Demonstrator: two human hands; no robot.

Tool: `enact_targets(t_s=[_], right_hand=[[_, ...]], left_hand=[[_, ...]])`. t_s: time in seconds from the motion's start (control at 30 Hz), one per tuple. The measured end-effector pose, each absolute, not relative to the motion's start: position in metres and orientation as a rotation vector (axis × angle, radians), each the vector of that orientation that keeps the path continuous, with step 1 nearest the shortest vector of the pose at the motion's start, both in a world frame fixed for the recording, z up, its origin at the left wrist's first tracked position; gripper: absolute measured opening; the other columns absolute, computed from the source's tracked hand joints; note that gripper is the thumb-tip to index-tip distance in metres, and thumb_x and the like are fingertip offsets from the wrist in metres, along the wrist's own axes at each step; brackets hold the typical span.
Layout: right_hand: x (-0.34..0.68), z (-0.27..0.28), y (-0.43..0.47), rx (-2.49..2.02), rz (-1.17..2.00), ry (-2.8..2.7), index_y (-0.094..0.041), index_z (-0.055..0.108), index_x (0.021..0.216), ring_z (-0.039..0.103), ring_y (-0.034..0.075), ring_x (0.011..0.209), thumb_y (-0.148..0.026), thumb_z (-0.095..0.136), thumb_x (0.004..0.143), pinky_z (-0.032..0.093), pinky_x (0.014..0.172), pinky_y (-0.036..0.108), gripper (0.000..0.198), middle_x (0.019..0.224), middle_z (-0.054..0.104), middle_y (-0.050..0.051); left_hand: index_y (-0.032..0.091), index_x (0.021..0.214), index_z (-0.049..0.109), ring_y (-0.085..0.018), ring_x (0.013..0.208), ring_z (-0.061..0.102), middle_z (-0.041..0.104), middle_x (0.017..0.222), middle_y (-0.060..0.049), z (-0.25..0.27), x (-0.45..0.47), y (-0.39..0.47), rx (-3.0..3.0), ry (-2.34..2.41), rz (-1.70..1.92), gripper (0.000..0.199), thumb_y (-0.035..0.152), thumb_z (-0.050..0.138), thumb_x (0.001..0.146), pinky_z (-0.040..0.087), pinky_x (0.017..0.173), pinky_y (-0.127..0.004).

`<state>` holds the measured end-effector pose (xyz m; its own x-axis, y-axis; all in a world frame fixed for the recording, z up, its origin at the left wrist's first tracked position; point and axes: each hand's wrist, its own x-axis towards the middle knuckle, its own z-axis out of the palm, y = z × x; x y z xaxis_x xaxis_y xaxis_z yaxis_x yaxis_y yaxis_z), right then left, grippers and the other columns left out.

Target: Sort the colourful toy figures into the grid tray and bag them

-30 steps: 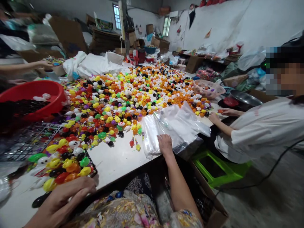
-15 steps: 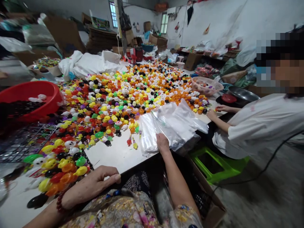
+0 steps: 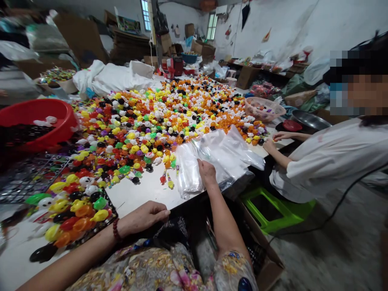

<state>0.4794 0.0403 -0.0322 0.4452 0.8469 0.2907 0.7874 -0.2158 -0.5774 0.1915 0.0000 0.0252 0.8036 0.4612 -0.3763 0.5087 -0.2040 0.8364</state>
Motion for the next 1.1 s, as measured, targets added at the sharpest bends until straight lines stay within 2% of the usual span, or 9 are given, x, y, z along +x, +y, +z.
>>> enact_targets(t_s=[0.1,0.2,0.27,0.33,0.47,0.6,0.73,0.9,1.1], right_hand=[[0.478,-0.034,0.033,-1.999,0.103,-1.401,-0.022,0.057,0.061,0.052,0.017,0.062,-0.052,0.034,0.097,0.038,0.062,0.028,0.052,0.058,0.057,0.002],[0.479,-0.052,0.005,-2.013,-0.026,-1.371,-0.018,0.069,0.090,0.059,0.024,0.089,-0.033,0.041,0.092,0.045,0.081,0.035,0.032,0.089,0.068,0.010],[0.482,-0.070,-0.019,-2.095,-0.123,-1.327,-0.016,0.067,0.109,0.055,0.028,0.106,-0.022,0.042,0.086,0.043,0.092,0.042,0.034,0.109,0.066,0.015],[0.486,-0.087,-0.040,-2.210,-0.213,-1.312,-0.015,0.065,0.114,0.051,0.031,0.112,-0.015,0.042,0.083,0.041,0.095,0.046,0.039,0.117,0.064,0.017],[0.498,-0.102,-0.052,-2.322,-0.252,-1.390,-0.017,0.067,0.096,0.052,0.030,0.103,-0.008,0.042,0.084,0.041,0.090,0.042,0.029,0.101,0.065,0.016],[0.511,-0.093,-0.039,-2.320,-0.272,-1.402,-0.018,0.063,0.078,0.053,0.028,0.088,-0.006,0.045,0.081,0.042,0.080,0.039,0.021,0.084,0.062,0.013],[0.524,-0.072,-0.029,-2.261,-0.299,-1.381,-0.019,0.061,0.079,0.055,0.025,0.082,-0.009,0.041,0.086,0.043,0.077,0.035,0.023,0.079,0.062,0.010],[0.542,-0.037,-0.017,-2.198,-0.317,-1.335,-0.019,0.062,0.090,0.059,0.024,0.088,-0.022,0.035,0.094,0.044,0.080,0.034,0.027,0.092,0.067,0.012],[0.551,0.004,0.001,-2.009,-0.281,-1.291,-0.021,0.061,0.082,0.063,0.024,0.082,-0.034,0.045,0.091,0.048,0.080,0.035,0.023,0.084,0.069,0.009]], left_hand=[[0.018,0.064,0.048,-0.012,0.063,0.037,0.041,0.061,0.004,0.019,0.203,0.002,1.899,0.766,0.020,0.045,0.056,0.039,0.087,0.031,0.057,-0.023],[0.018,0.064,0.047,-0.012,0.063,0.039,0.043,0.062,0.003,0.014,0.210,0.004,1.964,0.762,0.059,0.041,0.049,0.038,0.089,0.033,0.058,-0.024],[0.018,0.066,0.050,-0.013,0.066,0.045,0.050,0.065,0.001,0.010,0.214,0.005,2.022,0.741,0.077,0.039,0.045,0.037,0.091,0.037,0.061,-0.024],[0.018,0.074,0.057,-0.015,0.073,0.053,0.059,0.075,-0.002,0.005,0.220,0.007,2.130,0.690,0.148,0.036,0.040,0.037,0.094,0.043,0.068,-0.026],[0.016,0.094,0.062,-0.022,0.100,0.059,0.064,0.106,-0.012,-0.008,0.242,0.011,2.490,0.505,0.371,0.022,0.028,0.044,0.095,0.049,0.090,-0.036],[0.016,0.097,0.062,-0.028,0.121,0.052,0.060,0.119,-0.016,-0.023,0.269,0.014,2.767,0.359,0.483,0.011,0.020,0.056,0.090,0.046,0.102,-0.046],[0.015,0.098,0.062,-0.028,0.120,0.053,0.063,0.111,-0.015,-0.030,0.285,0.019,2.864,0.296,0.471,0.011,0.021,0.056,0.091,0.047,0.102,-0.045],[0.014,0.095,0.062,-0.027,0.111,0.056,0.063,0.103,-0.014,-0.028,0.300,0.024,2.919,0.246,0.415,0.013,0.025,0.056,0.092,0.050,0.097,-0.041],[0.014,0.092,0.060,-0.025,0.104,0.057,0.063,0.098,-0.013,-0.021,0.315,0.026,2.891,0.240,0.484,0.013,0.021,0.050,0.094,0.050,0.094,-0.040]])
